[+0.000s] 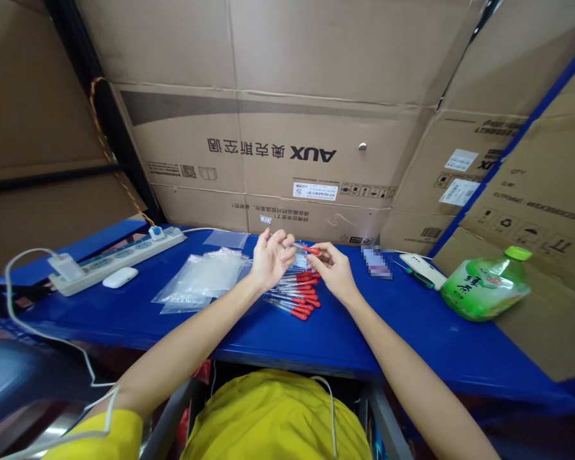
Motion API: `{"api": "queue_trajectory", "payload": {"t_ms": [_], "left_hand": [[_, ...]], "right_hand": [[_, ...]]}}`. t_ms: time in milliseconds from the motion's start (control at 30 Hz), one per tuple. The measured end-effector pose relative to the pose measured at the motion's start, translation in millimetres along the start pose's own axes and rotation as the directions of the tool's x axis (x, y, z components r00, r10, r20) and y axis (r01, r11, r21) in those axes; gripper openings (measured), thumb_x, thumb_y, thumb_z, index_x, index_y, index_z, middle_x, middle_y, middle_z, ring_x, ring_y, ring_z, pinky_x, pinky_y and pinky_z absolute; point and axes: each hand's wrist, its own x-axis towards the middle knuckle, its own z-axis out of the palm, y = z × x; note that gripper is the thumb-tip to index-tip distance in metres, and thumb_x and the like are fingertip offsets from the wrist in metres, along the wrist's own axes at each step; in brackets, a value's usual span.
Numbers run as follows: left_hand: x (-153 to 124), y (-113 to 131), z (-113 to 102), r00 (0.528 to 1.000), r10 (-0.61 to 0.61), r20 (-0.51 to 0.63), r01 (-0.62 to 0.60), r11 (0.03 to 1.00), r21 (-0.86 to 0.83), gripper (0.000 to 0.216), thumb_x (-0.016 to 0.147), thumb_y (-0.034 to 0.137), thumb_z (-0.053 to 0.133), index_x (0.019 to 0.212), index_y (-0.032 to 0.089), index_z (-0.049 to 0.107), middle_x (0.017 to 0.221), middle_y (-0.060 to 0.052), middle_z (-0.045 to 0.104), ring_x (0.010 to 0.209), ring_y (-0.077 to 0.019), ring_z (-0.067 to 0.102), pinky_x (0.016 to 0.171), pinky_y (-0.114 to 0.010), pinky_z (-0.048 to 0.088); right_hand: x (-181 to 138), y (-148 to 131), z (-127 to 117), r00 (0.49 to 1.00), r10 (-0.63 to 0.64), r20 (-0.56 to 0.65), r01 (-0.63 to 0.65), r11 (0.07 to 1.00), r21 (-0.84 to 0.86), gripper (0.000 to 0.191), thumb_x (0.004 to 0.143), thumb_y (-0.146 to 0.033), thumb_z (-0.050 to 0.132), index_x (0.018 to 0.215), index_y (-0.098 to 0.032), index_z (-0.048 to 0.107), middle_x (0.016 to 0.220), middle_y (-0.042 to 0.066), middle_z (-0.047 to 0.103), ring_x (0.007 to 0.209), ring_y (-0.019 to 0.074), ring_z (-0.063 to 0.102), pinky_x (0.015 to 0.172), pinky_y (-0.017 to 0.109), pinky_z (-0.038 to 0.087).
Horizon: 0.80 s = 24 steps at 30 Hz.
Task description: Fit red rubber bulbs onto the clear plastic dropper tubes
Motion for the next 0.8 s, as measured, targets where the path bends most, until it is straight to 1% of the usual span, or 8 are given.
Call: {"api": "queue_trajectory", "payload": {"t_ms": [67, 167, 267, 367, 433, 533, 633, 800], "left_hand": [[-0.4, 2.3, -1.2, 1.000, 0.015, 0.000, -0.015, 1.000, -0.019, 0.040, 0.104, 0.048, 0.040, 0.076, 0.021, 0.032, 0.069, 0.004, 0.038, 0.043, -0.0059, 0.026, 0.040, -0.019, 0.022], [-1.3, 5.4, -1.4, 1.000, 0.004, -0.004, -0.004, 1.000, -0.026, 0.039, 0.103, 0.046, 0.041, 0.076, 0.021, 0.030, 0.067, 0.006, 0.035, 0.040, -0.0046, 0.018, 0.039, -0.019, 0.019], [-1.9, 6.6, -0.2, 1.000, -0.014, -0.005, 0.014, 0.999, -0.042, 0.040, 0.103, 0.044, 0.042, 0.074, 0.021, 0.027, 0.065, 0.007, 0.031, 0.039, -0.0040, 0.015, 0.038, -0.019, 0.017], [-2.0, 6.6, 0.8, 1.000, -0.013, -0.025, 0.012, 0.999, -0.051, 0.042, 0.104, 0.045, 0.041, 0.073, 0.022, 0.025, 0.063, 0.008, 0.027, 0.038, -0.0041, 0.013, 0.037, -0.019, 0.015], [-2.0, 6.5, 0.8, 0.999, -0.012, -0.033, 0.010, 0.998, -0.055, 0.042, 0.104, 0.045, 0.040, 0.073, 0.022, 0.024, 0.062, 0.008, 0.025, 0.038, -0.0043, 0.011, 0.037, -0.020, 0.015], [-1.8, 6.2, -0.1, 1.000, -0.021, -0.019, 0.019, 0.997, -0.068, 0.042, 0.105, 0.045, 0.035, 0.072, 0.022, 0.023, 0.061, 0.008, 0.024, 0.039, -0.0047, 0.008, 0.037, -0.020, 0.013], [-1.3, 5.5, -1.6, 1.000, -0.028, 0.000, 0.028, 0.996, -0.080, 0.042, 0.106, 0.045, 0.029, 0.072, 0.022, 0.021, 0.061, 0.008, 0.023, 0.039, -0.0053, 0.007, 0.037, -0.021, 0.013], [0.1, 4.2, -3.5, 0.999, -0.048, -0.006, 0.048, 0.995, -0.092, 0.043, 0.106, 0.045, 0.032, 0.072, 0.022, 0.021, 0.061, 0.008, 0.021, 0.039, -0.0053, 0.004, 0.036, -0.021, 0.011]], "right_hand": [[-0.7, -0.3, -0.4, 0.999, 0.009, 0.050, -0.008, 1.000, -0.017, 0.037, 0.092, -0.058, 0.065, 0.102, -0.023, 0.065, 0.081, 0.003, 0.074, 0.068, 0.0186, 0.070, 0.064, 0.030, 0.057], [-1.8, 0.0, -1.4, 0.991, 0.019, 0.135, -0.011, 0.998, -0.062, 0.045, 0.099, -0.065, 0.050, 0.093, -0.022, 0.065, 0.076, 0.003, 0.073, 0.062, 0.0162, 0.067, 0.058, 0.027, 0.053], [-3.0, 3.0, 0.4, 0.977, 0.049, 0.205, -0.040, 0.998, -0.047, 0.049, 0.098, -0.068, 0.049, 0.088, -0.022, 0.063, 0.074, 0.002, 0.073, 0.059, 0.0144, 0.066, 0.056, 0.026, 0.052], [-4.4, 6.1, 4.2, 0.952, 0.080, 0.295, -0.086, 0.996, 0.008, 0.051, 0.099, -0.068, 0.047, 0.093, -0.021, 0.064, 0.073, 0.002, 0.072, 0.055, 0.0130, 0.064, 0.052, 0.024, 0.050], [-5.3, 6.5, 6.1, 0.940, 0.080, 0.333, -0.099, 0.994, 0.041, 0.050, 0.100, -0.067, 0.046, 0.096, -0.020, 0.065, 0.071, 0.001, 0.071, 0.053, 0.0121, 0.061, 0.050, 0.023, 0.048], [-6.2, 4.1, 6.7, 0.941, 0.055, 0.334, -0.075, 0.996, 0.047, 0.047, 0.100, -0.064, 0.048, 0.092, -0.021, 0.063, 0.070, 0.000, 0.069, 0.051, 0.0110, 0.056, 0.050, 0.023, 0.045], [-6.7, 0.6, 5.8, 0.947, 0.041, 0.318, -0.038, 0.999, -0.016, 0.044, 0.099, -0.062, 0.052, 0.084, -0.022, 0.059, 0.070, -0.001, 0.065, 0.053, 0.0112, 0.052, 0.052, 0.024, 0.042], [-7.3, -1.3, 4.8, 0.950, 0.005, 0.311, 0.014, 0.998, -0.059, 0.040, 0.100, -0.056, 0.054, 0.079, -0.022, 0.056, 0.067, -0.003, 0.058, 0.055, 0.0116, 0.048, 0.054, 0.025, 0.038]]}}
